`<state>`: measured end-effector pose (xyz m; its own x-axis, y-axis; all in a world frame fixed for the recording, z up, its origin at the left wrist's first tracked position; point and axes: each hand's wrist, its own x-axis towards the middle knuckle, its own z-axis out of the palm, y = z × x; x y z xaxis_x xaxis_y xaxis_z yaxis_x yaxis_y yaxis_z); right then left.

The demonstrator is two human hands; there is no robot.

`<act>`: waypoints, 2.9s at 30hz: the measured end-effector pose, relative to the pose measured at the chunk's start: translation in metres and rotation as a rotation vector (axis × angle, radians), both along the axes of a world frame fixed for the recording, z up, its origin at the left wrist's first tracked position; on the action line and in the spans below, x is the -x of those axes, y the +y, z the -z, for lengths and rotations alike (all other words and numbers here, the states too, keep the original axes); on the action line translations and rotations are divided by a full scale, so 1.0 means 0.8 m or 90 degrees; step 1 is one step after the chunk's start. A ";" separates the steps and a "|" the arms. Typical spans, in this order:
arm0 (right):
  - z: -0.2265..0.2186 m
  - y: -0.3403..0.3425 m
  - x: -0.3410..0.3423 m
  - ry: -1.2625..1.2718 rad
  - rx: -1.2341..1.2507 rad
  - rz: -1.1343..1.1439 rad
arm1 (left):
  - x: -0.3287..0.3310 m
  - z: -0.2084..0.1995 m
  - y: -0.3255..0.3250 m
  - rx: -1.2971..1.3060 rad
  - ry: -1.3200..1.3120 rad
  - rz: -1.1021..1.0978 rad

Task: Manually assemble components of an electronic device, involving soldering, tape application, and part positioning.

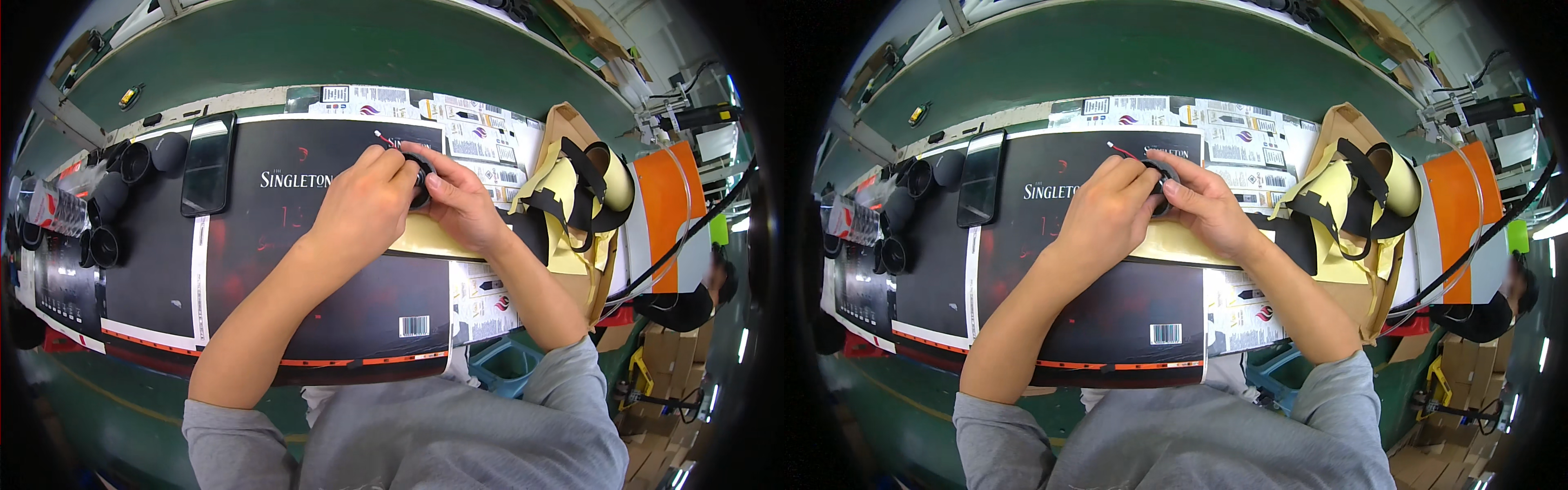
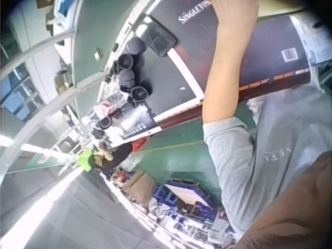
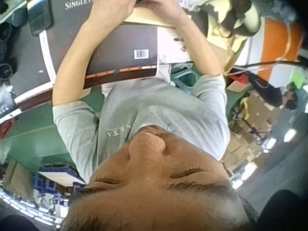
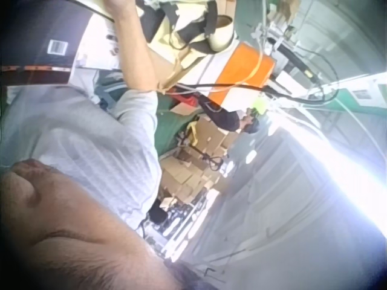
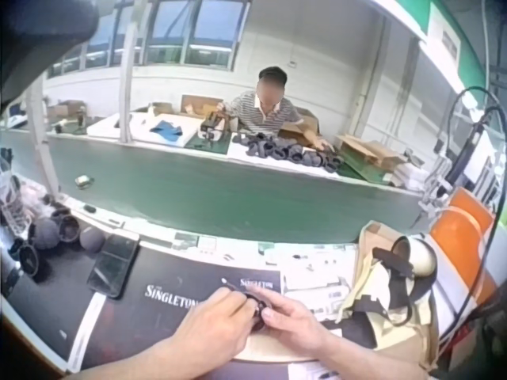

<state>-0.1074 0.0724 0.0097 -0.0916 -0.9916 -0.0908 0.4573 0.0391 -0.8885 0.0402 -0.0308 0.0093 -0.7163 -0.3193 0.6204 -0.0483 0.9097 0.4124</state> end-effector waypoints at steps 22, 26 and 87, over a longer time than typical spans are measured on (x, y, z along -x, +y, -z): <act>-0.005 0.002 0.014 -0.069 0.037 0.069 | -0.002 -0.008 -0.001 -0.276 0.151 0.000; -0.008 0.002 0.013 -0.025 -0.002 0.084 | -0.001 -0.010 0.003 -0.320 0.124 -0.002; 0.010 -0.001 -0.016 0.289 0.025 0.083 | 0.008 0.000 -0.004 -0.125 -0.035 -0.057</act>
<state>-0.0946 0.0714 0.0014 -0.2382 -0.9709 0.0240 0.0213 -0.0299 -0.9993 0.0340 -0.0337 0.0095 -0.7106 -0.4943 0.5006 -0.1533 0.8033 0.5755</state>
